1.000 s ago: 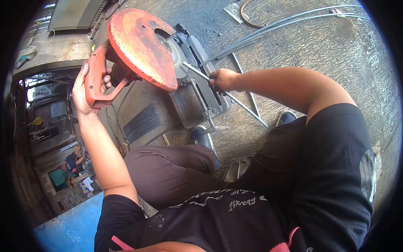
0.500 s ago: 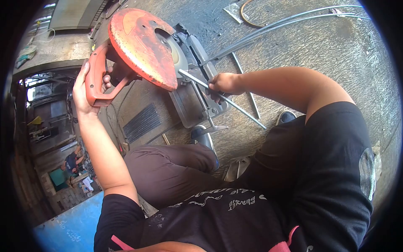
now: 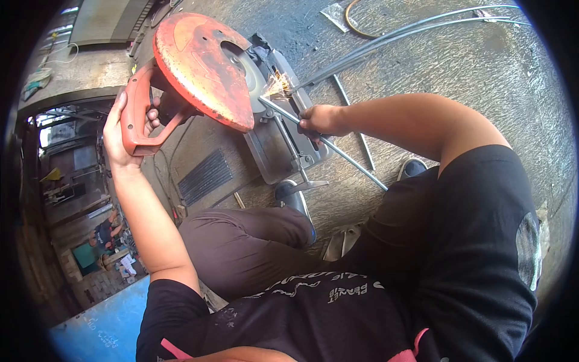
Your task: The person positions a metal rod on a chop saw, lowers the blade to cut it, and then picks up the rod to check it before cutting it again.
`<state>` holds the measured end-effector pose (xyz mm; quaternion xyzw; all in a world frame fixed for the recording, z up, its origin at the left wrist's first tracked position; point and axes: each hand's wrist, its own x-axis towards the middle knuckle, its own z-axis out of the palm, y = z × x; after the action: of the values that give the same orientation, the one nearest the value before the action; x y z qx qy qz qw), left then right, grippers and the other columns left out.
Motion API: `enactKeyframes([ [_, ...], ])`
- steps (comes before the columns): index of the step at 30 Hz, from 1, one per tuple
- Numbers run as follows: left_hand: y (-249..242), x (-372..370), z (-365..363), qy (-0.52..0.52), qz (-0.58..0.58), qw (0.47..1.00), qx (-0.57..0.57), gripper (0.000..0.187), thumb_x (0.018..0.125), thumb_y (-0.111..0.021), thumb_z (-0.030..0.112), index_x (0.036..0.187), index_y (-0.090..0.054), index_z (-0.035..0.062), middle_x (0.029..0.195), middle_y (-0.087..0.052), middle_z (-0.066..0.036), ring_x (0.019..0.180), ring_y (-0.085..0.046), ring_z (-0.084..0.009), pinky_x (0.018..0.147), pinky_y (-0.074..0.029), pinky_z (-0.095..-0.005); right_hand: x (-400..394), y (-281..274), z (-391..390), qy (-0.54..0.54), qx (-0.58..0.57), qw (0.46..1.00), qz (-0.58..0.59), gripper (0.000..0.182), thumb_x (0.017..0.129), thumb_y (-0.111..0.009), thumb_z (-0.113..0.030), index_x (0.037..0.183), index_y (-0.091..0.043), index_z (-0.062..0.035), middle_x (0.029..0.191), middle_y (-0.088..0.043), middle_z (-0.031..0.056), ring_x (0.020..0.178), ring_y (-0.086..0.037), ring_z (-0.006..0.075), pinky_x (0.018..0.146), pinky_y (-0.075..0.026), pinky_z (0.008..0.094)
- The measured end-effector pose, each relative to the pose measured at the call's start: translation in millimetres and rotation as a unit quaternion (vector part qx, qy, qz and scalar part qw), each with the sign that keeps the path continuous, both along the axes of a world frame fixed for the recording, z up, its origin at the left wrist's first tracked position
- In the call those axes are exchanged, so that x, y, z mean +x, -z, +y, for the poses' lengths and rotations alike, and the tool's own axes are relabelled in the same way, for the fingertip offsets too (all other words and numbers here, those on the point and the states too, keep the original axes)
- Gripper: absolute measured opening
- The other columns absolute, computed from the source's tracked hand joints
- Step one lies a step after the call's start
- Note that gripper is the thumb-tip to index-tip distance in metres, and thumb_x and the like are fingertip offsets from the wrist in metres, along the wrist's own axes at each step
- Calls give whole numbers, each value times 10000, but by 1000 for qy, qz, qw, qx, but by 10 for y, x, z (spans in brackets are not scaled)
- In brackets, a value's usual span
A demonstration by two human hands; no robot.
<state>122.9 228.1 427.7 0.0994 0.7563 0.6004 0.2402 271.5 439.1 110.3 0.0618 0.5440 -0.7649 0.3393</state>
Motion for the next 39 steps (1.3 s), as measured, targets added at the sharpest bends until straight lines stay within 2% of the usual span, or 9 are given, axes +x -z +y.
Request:
enactKeyframes([
  [7,-13,17,11,6,-3,1000,-2,459,961,-449,304,1261,-488,-41,896,-624,-158,652,-572,-158,570,-489,-279,-54,75,4,12,54,998,8,226,1014,-397,-152,1026,-527,33,640,-553,68,494,-518,168,501,-439,310],
  [15,7,-7,-3,10,2,1000,5,436,961,-461,296,1246,-496,-33,880,-637,-161,624,-586,-159,553,-503,-270,-52,41,0,57,123,991,12,149,923,-595,-128,948,-542,10,670,-561,69,526,-546,142,471,-465,309],
  [21,3,7,-4,5,3,1000,6,438,959,-465,301,1242,-497,-31,882,-637,-161,626,-584,-159,550,-500,-274,-92,-26,-7,84,146,986,-11,206,913,-630,-169,984,-534,-2,662,-537,57,528,-537,133,466,-459,305],
  [23,3,-6,-22,5,0,1000,6,441,959,-465,304,1243,-497,-31,885,-636,-161,630,-583,-158,553,-498,-278,-110,9,4,88,134,987,-19,212,924,-619,-194,994,-536,-11,657,-533,52,521,-523,128,459,-443,296],
  [25,3,-35,-54,35,-8,999,7,493,978,-455,360,1296,-454,-17,919,-610,-180,675,-581,-179,620,-522,-298,-124,91,20,92,123,988,-27,220,935,-608,-218,1003,-538,-21,653,-529,47,514,-508,123,453,-427,287],
  [30,4,7,-5,8,-4,1000,8,453,960,-455,311,1251,-495,-34,895,-631,-153,648,-579,-158,561,-490,-286,-93,78,73,93,59,993,-31,342,1008,-433,-373,1025,-588,-69,707,-533,17,535,-449,110,484,-384,254],
  [33,6,6,-2,8,-4,1000,6,460,960,-452,316,1256,-493,-34,894,-629,-152,648,-578,-157,562,-490,-284,-85,48,68,56,97,994,-1,381,1015,-398,-390,1049,-615,-79,738,-538,-1,582,-465,104,521,-405,264],
  [37,2,-1,-5,12,-5,1000,4,465,959,-452,318,1260,-491,-34,892,-629,-153,651,-579,-155,565,-492,-282,-89,54,99,41,111,993,-2,361,1012,-420,-372,1066,-625,-80,742,-541,-11,605,-474,99,538,-411,271],
  [39,-1,3,-3,9,-1,1000,2,464,959,-452,316,1261,-491,-35,892,-629,-154,649,-579,-155,563,-493,-280,-96,75,104,39,75,996,-15,332,1007,-443,-349,1053,-621,-73,742,-540,-12,613,-486,99,543,-415,271],
])
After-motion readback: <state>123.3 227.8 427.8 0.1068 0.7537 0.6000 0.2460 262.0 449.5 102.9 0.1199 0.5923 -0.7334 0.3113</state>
